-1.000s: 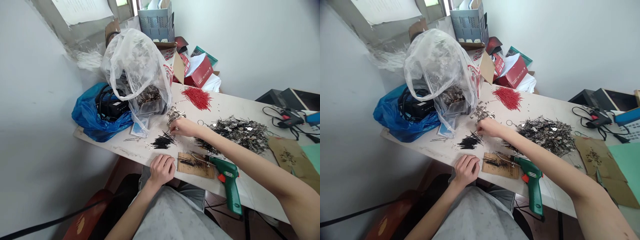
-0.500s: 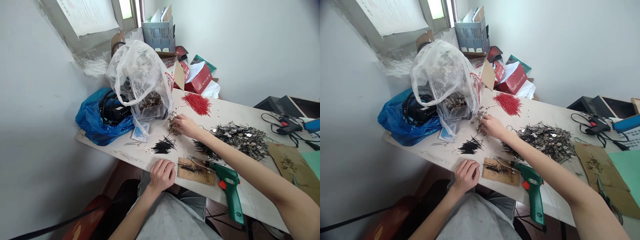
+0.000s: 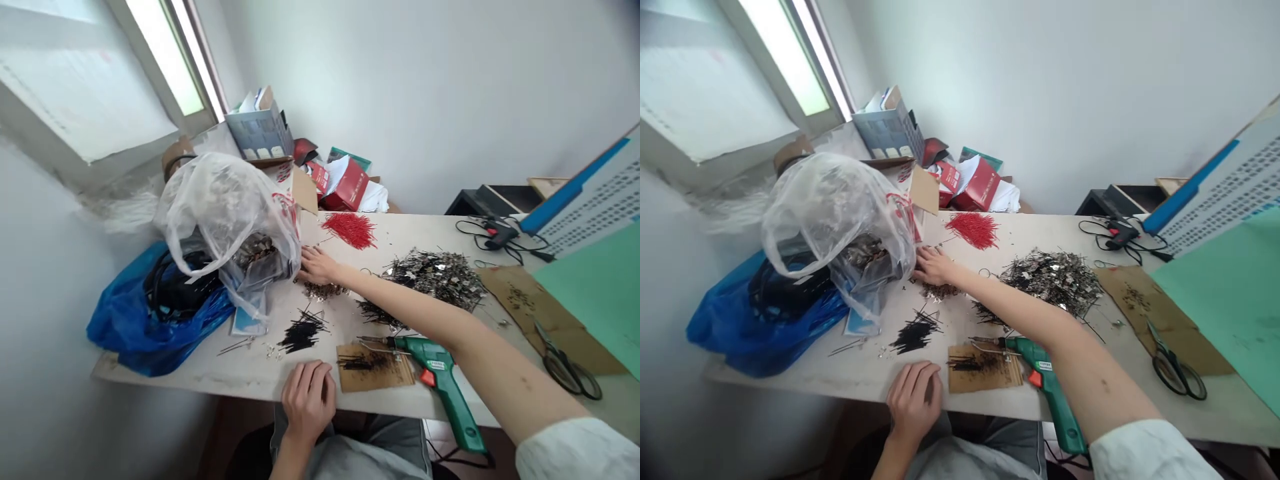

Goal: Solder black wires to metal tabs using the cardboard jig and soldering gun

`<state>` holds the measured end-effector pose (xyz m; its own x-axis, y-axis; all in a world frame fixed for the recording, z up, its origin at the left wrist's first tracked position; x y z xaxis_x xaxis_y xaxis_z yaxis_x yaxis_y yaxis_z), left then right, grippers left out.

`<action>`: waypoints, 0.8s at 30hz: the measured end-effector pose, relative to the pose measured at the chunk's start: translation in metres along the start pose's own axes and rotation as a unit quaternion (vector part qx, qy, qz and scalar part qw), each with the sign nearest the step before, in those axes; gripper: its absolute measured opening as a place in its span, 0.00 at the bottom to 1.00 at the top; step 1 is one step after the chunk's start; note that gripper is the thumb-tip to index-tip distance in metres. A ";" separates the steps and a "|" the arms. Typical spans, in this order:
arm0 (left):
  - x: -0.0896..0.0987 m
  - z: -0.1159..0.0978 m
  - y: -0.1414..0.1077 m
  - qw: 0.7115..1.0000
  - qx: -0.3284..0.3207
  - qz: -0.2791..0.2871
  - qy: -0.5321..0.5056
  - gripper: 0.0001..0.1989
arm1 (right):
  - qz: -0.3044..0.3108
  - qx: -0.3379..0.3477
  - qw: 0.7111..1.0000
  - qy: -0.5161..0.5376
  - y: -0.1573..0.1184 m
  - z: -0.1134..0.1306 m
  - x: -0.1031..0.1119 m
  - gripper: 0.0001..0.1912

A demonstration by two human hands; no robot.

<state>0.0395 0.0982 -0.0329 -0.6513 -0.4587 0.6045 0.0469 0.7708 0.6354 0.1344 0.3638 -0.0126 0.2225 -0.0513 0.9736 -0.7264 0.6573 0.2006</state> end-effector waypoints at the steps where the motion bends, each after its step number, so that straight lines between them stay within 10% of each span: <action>1: 0.000 0.000 0.001 1.000 0.000 -0.001 0.003 0.09 | -0.004 0.000 1.000 -0.001 0.003 0.001 -0.003 0.25; 24: 0.000 -0.004 0.004 1.000 -0.009 -0.001 0.022 0.10 | -0.077 -0.108 0.991 0.027 -0.005 -0.036 -0.011 0.26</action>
<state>0.0428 0.0996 -0.0287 -0.6176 -0.4801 0.6229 0.0595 0.7613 0.6457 0.1589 0.3887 -0.0282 0.3584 -0.1270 0.9249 -0.5269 0.7903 0.3127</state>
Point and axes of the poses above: each hand's wrist, its own y-axis towards the middle knuckle, its own x-axis out of the back of the hand, z = x × y, the point moved 7 cm from there along y, towards the middle knuckle, and after that the axes turned 13 degrees about x, right-handed, at the moved point
